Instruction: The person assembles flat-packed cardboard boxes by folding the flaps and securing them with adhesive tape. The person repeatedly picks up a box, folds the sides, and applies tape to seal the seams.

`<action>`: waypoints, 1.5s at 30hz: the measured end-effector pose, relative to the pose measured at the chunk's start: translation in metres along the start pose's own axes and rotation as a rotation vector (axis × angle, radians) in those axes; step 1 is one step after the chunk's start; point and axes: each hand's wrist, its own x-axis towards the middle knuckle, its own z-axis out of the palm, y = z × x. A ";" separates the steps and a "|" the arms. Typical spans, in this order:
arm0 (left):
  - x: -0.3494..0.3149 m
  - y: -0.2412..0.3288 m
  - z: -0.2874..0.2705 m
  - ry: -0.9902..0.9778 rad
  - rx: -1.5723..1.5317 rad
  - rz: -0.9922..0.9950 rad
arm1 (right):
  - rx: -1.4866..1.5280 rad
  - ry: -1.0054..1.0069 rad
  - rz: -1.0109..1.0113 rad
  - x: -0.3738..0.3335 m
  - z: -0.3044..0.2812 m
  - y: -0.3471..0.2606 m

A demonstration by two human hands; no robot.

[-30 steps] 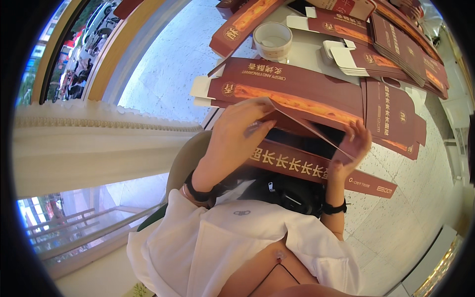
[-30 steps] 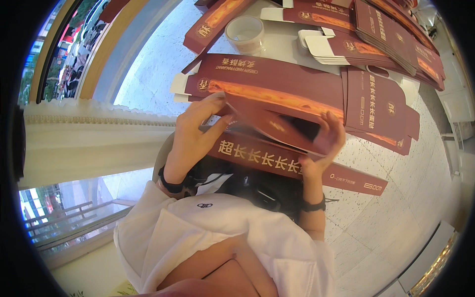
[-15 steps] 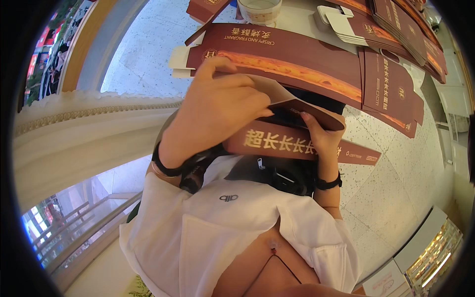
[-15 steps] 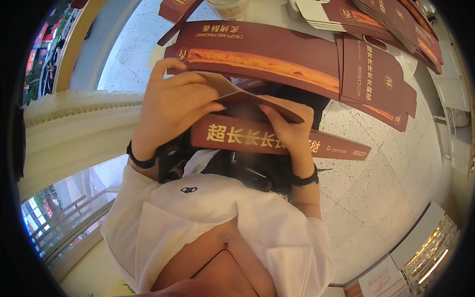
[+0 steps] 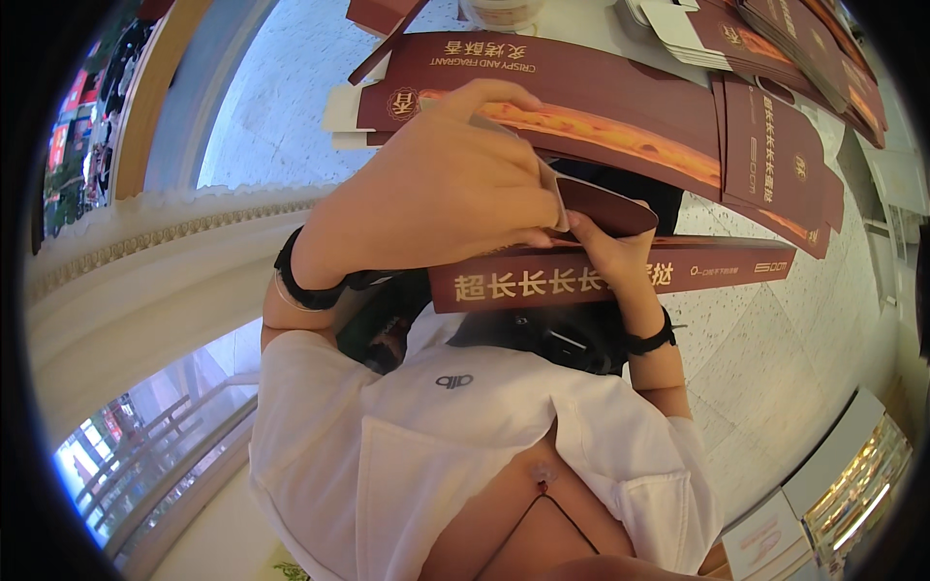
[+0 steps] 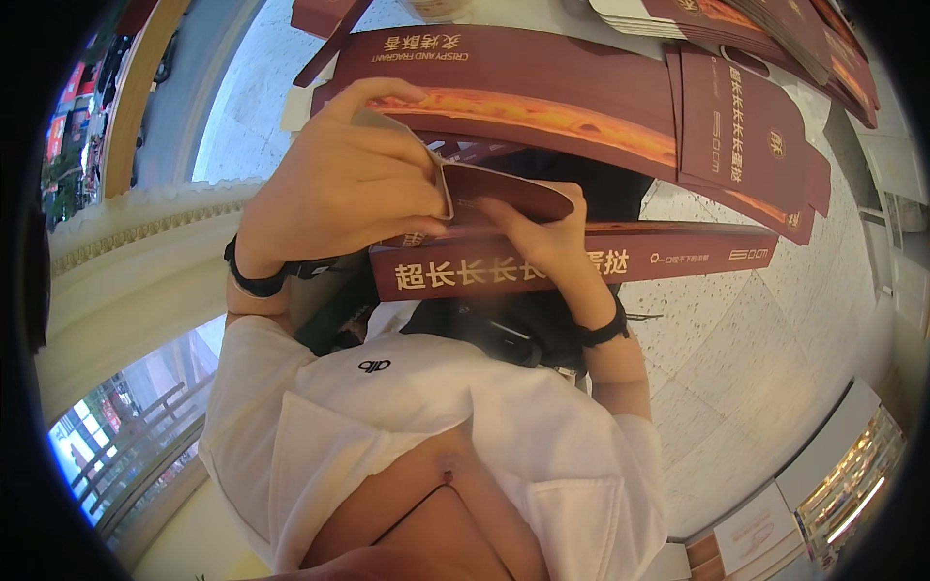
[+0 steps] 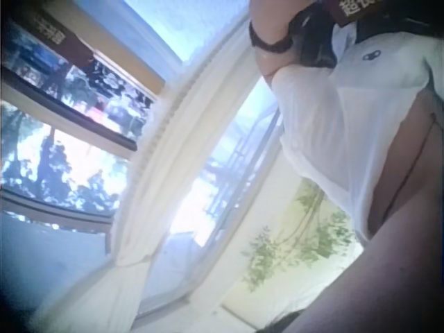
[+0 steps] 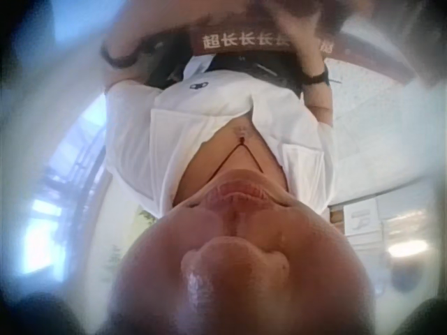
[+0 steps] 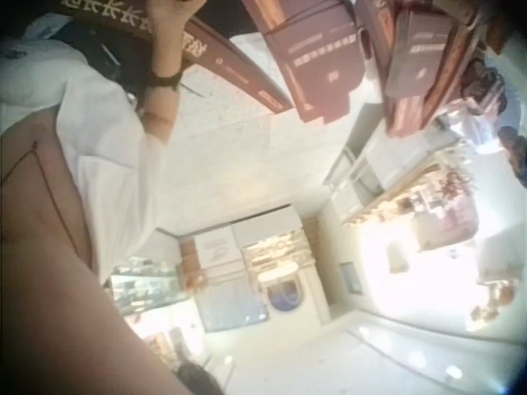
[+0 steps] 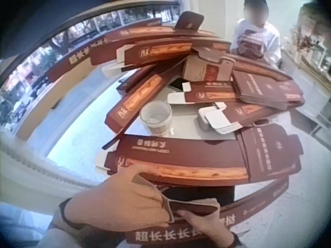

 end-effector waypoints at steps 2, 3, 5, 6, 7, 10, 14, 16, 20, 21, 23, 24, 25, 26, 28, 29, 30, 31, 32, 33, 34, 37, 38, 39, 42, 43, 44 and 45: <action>0.007 -0.001 0.001 0.077 0.167 0.038 | 0.087 0.128 -0.056 0.001 0.008 0.000; 0.011 -0.001 -0.002 0.156 0.276 0.030 | 0.146 0.185 -0.066 0.003 0.011 0.001; 0.006 -0.013 -0.005 0.259 0.509 0.055 | 0.197 0.216 -0.106 0.007 0.007 0.010; 0.001 -0.017 0.001 0.475 0.309 -0.033 | 0.249 0.239 -0.120 0.007 0.008 0.009; -0.004 -0.024 0.010 0.685 0.098 -0.113 | 0.299 0.268 -0.138 0.008 0.009 0.009; -0.015 -0.015 0.015 0.696 -0.519 -0.509 | 0.278 0.300 -0.191 0.006 0.005 0.013; -0.024 -0.005 0.033 0.574 -0.662 -0.595 | 0.291 0.317 -0.148 0.003 0.008 0.010; -0.027 -0.001 0.037 0.503 -0.751 -0.627 | 0.215 0.282 -0.169 0.003 0.003 0.016; -0.025 -0.001 0.044 0.530 -0.751 -0.591 | 0.200 0.289 -0.202 0.002 0.004 0.010; -0.025 -0.001 0.046 0.526 -0.752 -0.567 | 0.186 0.292 -0.213 0.001 0.004 0.012; -0.022 -0.001 0.052 0.517 -0.755 -0.519 | 0.159 0.298 -0.235 0.002 0.003 0.015; -0.021 -0.001 0.054 0.507 -0.759 -0.494 | 0.165 0.310 -0.233 0.003 0.004 0.015; -0.021 -0.002 0.057 0.497 -0.762 -0.469 | 0.170 0.321 -0.231 0.004 0.005 0.015; -0.020 -0.002 0.060 0.488 -0.766 -0.443 | 0.175 0.332 -0.229 0.005 0.005 0.015; -0.016 0.000 0.067 0.551 -0.820 -0.459 | 0.146 0.300 -0.273 0.005 0.005 0.015; -0.015 0.000 0.070 0.583 -0.846 -0.468 | 0.131 0.283 -0.295 0.005 0.005 0.016; -0.018 -0.003 0.069 0.530 -0.695 -0.464 | 0.117 0.274 -0.298 0.006 0.004 0.015; -0.022 -0.009 0.067 0.476 -0.543 -0.459 | 0.103 0.265 -0.301 0.005 0.003 0.015; -0.024 -0.012 0.065 0.421 -0.391 -0.453 | 0.089 0.256 -0.305 0.005 0.002 0.015; -0.021 -0.011 0.063 0.421 -0.290 -0.483 | 0.102 0.274 -0.286 0.005 0.002 0.015; -0.017 -0.009 0.060 0.420 -0.189 -0.512 | 0.115 0.293 -0.266 0.005 0.003 0.016; -0.007 0.004 0.058 0.478 -0.125 -0.538 | 0.127 0.319 -0.296 0.006 0.004 0.015; -0.006 0.006 0.058 0.507 -0.145 -0.537 | 0.126 0.323 -0.321 0.007 0.005 0.014; -0.010 0.000 0.061 0.474 -0.092 -0.475 | 0.127 0.330 -0.322 0.007 0.005 0.014; -0.016 -0.011 0.069 0.419 -0.092 -0.351 | 0.122 0.340 -0.326 0.007 0.007 0.014; -0.012 -0.002 0.069 0.431 -0.195 -0.353 | 0.117 0.336 -0.326 0.008 0.007 0.016; -0.008 0.003 0.068 0.442 -0.299 -0.355 | 0.112 0.332 -0.326 0.007 0.007 0.017; -0.009 0.002 0.070 0.422 -0.269 -0.384 | 0.067 0.315 -0.339 0.007 0.006 0.017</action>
